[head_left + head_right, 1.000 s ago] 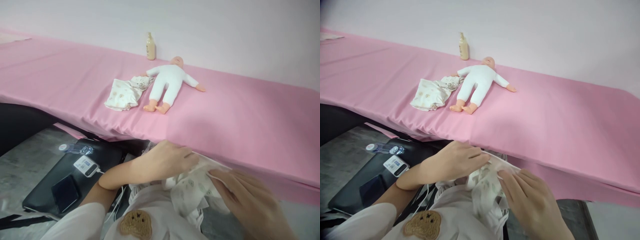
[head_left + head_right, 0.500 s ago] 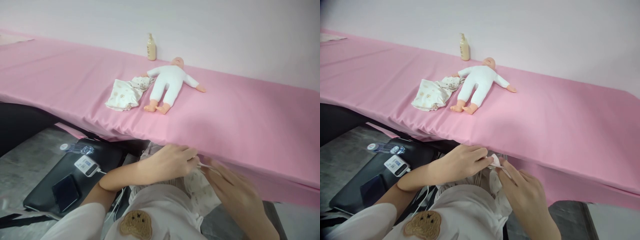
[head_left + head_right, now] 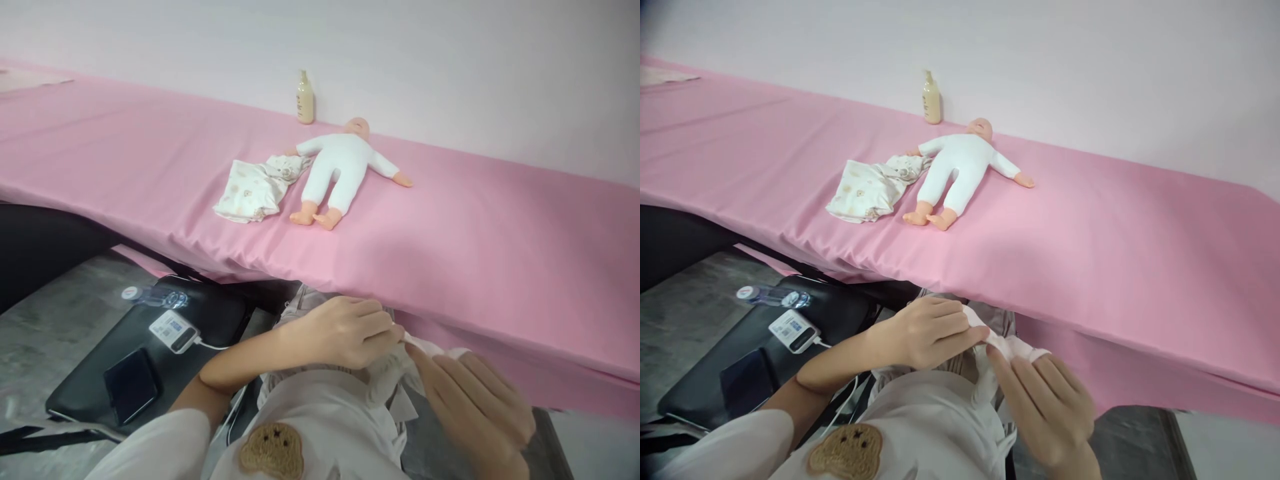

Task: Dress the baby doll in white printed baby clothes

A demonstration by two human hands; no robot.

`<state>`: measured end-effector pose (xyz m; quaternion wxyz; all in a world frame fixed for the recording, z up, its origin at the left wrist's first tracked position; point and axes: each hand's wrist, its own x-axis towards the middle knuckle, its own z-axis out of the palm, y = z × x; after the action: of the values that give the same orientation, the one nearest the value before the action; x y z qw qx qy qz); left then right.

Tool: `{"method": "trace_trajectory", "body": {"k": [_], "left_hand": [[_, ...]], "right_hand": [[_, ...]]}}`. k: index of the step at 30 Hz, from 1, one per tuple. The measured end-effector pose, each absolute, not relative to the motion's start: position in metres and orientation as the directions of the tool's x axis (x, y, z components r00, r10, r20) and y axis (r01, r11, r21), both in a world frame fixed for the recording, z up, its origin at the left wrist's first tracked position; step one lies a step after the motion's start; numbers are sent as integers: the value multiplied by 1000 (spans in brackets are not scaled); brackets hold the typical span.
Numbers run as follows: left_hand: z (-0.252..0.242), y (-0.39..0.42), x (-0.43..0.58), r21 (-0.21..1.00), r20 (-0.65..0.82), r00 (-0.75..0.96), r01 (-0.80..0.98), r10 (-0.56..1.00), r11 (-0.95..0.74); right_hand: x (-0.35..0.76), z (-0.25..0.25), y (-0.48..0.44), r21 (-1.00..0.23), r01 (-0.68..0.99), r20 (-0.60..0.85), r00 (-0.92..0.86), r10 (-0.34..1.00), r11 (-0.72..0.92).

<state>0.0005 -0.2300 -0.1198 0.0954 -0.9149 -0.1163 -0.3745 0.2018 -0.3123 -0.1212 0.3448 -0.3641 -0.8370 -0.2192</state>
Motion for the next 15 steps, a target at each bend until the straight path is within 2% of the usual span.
{"method": "trace_trajectory", "body": {"k": [3,6,8,9,11,13,15], "left_hand": [[-121,-232,1,-73,755,641,293,139,-953],[-129,-234,2,-11,743,643,287,185,-958],[-140,-236,6,84,699,663,298,269,-951],[-146,-238,9,167,669,663,304,334,-938],[-157,-242,16,419,600,622,293,504,-860],[-166,-250,25,715,488,528,215,695,-666],[-170,-258,31,914,334,448,61,829,-401]], "right_hand": [[201,-124,-319,194,773,780,-495,382,604],[202,-126,-322,164,829,809,-423,408,535],[201,-130,-320,140,844,798,-406,446,517],[200,-133,-317,112,843,786,-399,472,526],[194,-144,-311,9,844,766,-351,539,537],[183,-157,-307,-108,868,782,-227,580,485],[169,-167,-308,-252,885,780,-54,624,392]]}}
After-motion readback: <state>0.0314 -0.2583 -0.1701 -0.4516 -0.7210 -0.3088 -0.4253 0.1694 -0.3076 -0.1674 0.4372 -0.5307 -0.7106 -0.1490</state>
